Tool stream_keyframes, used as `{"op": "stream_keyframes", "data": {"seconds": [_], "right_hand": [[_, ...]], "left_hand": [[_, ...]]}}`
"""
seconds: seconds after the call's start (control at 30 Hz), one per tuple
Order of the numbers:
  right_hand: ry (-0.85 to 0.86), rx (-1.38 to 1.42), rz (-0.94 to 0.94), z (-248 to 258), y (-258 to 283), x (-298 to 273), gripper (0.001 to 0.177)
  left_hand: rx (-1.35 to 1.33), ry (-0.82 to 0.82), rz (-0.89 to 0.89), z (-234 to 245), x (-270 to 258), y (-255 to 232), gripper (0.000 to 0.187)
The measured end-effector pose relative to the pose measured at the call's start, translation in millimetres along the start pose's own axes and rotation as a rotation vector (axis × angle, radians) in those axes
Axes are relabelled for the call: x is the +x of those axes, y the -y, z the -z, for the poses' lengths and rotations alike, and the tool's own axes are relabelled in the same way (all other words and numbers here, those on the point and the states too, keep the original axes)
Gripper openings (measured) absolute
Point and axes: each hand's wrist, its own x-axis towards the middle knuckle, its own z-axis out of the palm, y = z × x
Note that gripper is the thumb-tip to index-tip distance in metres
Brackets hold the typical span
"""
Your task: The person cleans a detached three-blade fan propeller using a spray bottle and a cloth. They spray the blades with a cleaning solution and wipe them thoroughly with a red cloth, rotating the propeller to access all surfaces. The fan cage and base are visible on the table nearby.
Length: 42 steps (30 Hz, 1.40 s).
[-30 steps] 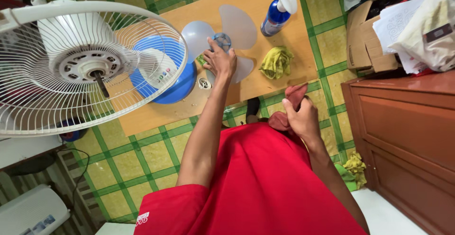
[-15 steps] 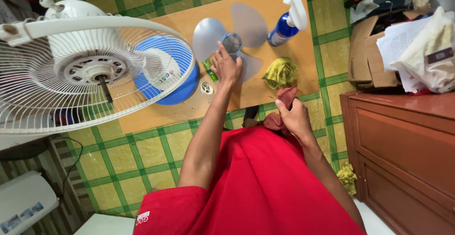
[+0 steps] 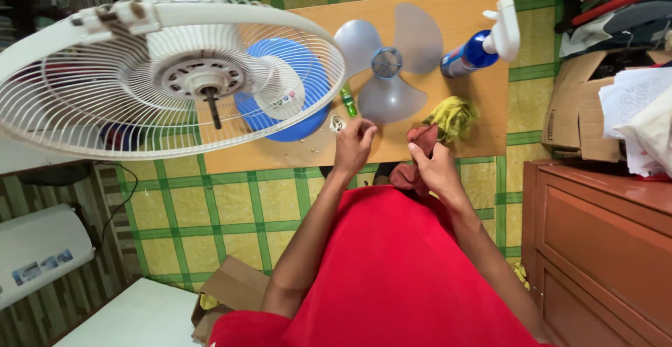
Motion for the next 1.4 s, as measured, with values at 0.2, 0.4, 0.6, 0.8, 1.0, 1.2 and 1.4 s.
{"op": "stream_keyframes", "data": {"seconds": [0.2,0.4,0.6,0.8,1.0,1.2,1.4], "right_hand": [[0.068,0.076,0.033,-29.5,30.2,-10.5,0.026],[0.043,0.108,0.390,-62.0,121.4,-54.4,0.029],[-0.353,0.413,0.577,-112.9,190.1,-46.8,0.040],[-0.535,0.220,1.015,-162.5,220.4,-8.4,0.024],[-0.279,0.200,1.102,-219.5,240.6,20.3,0.018],[-0.548,-0.189,1.075,-229.3,213.2,14.8,0.023],[-0.623,0.459,0.905,-214.6,251.1,13.1,0.034]], "left_hand": [[-0.059,0.054,0.164,32.0,-36.8,-21.9,0.017],[-0.139,-0.286,0.144,108.0,-52.0,-9.6,0.010],[-0.273,-0.893,0.042,197.9,-71.1,-6.6,0.034],[-0.161,-0.883,-0.212,272.1,-54.4,-39.4,0.070],[-0.483,-0.629,-0.211,304.4,-24.2,-37.4,0.042],[-0.373,-0.590,-0.237,311.0,-16.4,-20.0,0.026],[-0.332,-0.482,-0.251,322.9,-14.1,-20.8,0.024]]}}
